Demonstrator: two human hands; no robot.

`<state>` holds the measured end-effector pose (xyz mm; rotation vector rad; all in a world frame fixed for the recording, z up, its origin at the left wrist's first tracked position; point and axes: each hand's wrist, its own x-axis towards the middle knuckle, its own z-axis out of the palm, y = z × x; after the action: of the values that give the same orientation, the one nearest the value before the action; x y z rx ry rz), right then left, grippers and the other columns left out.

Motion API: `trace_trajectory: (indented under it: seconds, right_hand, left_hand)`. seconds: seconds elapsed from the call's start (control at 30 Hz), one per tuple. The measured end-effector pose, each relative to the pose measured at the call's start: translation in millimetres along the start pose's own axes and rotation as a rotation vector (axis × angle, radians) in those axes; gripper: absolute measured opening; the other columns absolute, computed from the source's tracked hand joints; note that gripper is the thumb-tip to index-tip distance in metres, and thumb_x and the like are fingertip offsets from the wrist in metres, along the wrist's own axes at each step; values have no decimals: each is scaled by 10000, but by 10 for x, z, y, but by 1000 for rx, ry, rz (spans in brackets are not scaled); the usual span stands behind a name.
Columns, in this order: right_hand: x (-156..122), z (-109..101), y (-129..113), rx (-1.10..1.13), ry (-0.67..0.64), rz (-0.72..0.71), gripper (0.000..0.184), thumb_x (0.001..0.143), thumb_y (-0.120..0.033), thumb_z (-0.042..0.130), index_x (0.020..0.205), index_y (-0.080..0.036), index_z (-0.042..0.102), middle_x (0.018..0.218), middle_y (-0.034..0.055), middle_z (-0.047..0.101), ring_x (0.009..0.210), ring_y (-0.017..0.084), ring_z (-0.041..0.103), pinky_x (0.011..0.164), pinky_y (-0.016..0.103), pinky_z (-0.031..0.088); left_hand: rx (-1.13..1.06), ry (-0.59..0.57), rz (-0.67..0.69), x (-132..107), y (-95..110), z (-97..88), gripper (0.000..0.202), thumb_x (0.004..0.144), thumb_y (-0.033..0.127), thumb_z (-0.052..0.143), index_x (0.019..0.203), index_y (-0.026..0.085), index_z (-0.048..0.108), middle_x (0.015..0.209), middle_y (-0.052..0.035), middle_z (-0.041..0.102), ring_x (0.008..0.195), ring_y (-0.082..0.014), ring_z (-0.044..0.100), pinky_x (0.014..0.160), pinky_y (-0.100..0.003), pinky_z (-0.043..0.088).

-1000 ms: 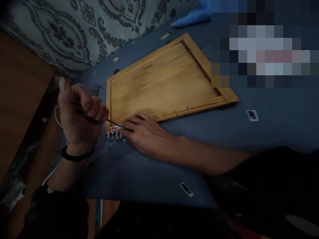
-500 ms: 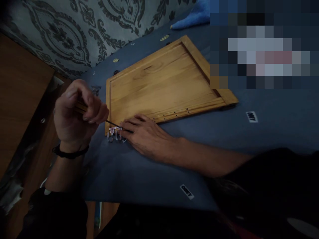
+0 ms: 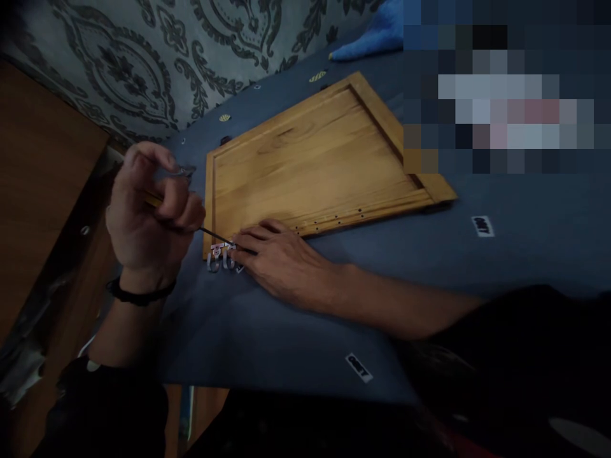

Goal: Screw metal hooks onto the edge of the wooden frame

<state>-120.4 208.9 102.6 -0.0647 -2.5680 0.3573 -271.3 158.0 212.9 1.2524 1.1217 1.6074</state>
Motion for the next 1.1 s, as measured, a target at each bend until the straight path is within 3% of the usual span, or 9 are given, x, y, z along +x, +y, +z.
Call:
trace_trajectory:
  seconds: [0.33, 0.47, 0.57, 0.63, 0.77, 0.83, 0.97, 1.03, 1.1]
  right_hand:
    - [-6, -7, -14, -6, 30, 7, 320, 1022, -165, 525, 1311, -149, 660, 1335, 105, 711, 1263, 266, 623, 1083, 476, 482]
    - [-19, 24, 12, 13, 52, -15, 313, 1034, -174, 497, 1290, -122, 670, 1315, 112, 720, 1241, 275, 633, 1067, 477, 496]
    - [-30, 64, 29, 8, 67, -9, 314, 1041, -186, 487, 1283, -128, 678, 1307, 109, 727, 1231, 277, 643, 1054, 483, 505]
    - [-31, 78, 25, -4, 65, 7, 300, 1036, -186, 497, 1264, -154, 689, 1299, 105, 733, 1217, 263, 655, 1035, 478, 519]
    - [-12, 86, 19, -55, 150, -21, 299, 991, -121, 519, 1207, -176, 718, 1231, 103, 762, 1168, 240, 690, 997, 436, 551]
    - [1, 98, 35, -75, 210, -36, 285, 972, -102, 519, 1129, -187, 740, 1154, 96, 784, 1137, 226, 705, 972, 407, 564]
    - [3, 134, 80, -105, 182, -45, 396, 922, -64, 531, 1238, -219, 712, 1198, 76, 778, 1154, 220, 706, 998, 423, 567]
    - [-9, 155, 103, -119, 172, -61, 427, 905, -56, 524, 1247, -231, 711, 1209, 64, 779, 1146, 220, 716, 980, 415, 584]
    - [-23, 178, 130, -122, 170, -66, 449, 888, -51, 519, 1238, -246, 721, 1220, 58, 779, 1127, 226, 729, 963, 420, 601]
  left_hand:
    - [52, -147, -2, -26, 1, -24, 253, 959, 430, 646, 832, 221, 585, 465, 110, 176, 373, -55, 89, 383, -186, 179]
    - [6, 42, 119, 0, 155, -14, 293, 1037, 348, 527, 789, 206, 588, 495, 92, 169, 388, -60, 113, 394, -195, 176]
    - [-44, 210, 264, 59, 282, -100, 372, 1074, 349, 449, 771, 189, 596, 550, 68, 247, 439, -66, 267, 460, -195, 316]
    - [-94, 318, 266, 82, 293, -173, 315, 1037, 338, 528, 772, 186, 600, 614, 50, 332, 532, -76, 402, 574, -206, 426]
    - [-316, 523, -8, 113, 55, -267, 194, 929, 274, 646, 765, 178, 605, 644, 45, 402, 606, -84, 474, 697, -220, 492]
    - [-326, 544, -44, 160, -159, -305, 217, 917, 276, 644, 746, 164, 573, 659, 43, 423, 606, -74, 466, 723, -222, 496]
    - [-272, 538, -116, 264, -586, -409, 271, 915, 323, 665, 742, 152, 546, 662, 47, 442, 606, -73, 490, 805, -285, 547]
    - [-192, 511, -149, 281, -750, -464, 244, 966, 342, 634, 840, 135, 600, 748, 19, 540, 676, -89, 559, 838, -317, 568]
    - [-73, 457, -180, 270, -866, -506, 284, 994, 388, 631, 1115, 131, 645, 1040, -60, 669, 894, -166, 663, 831, -366, 596]
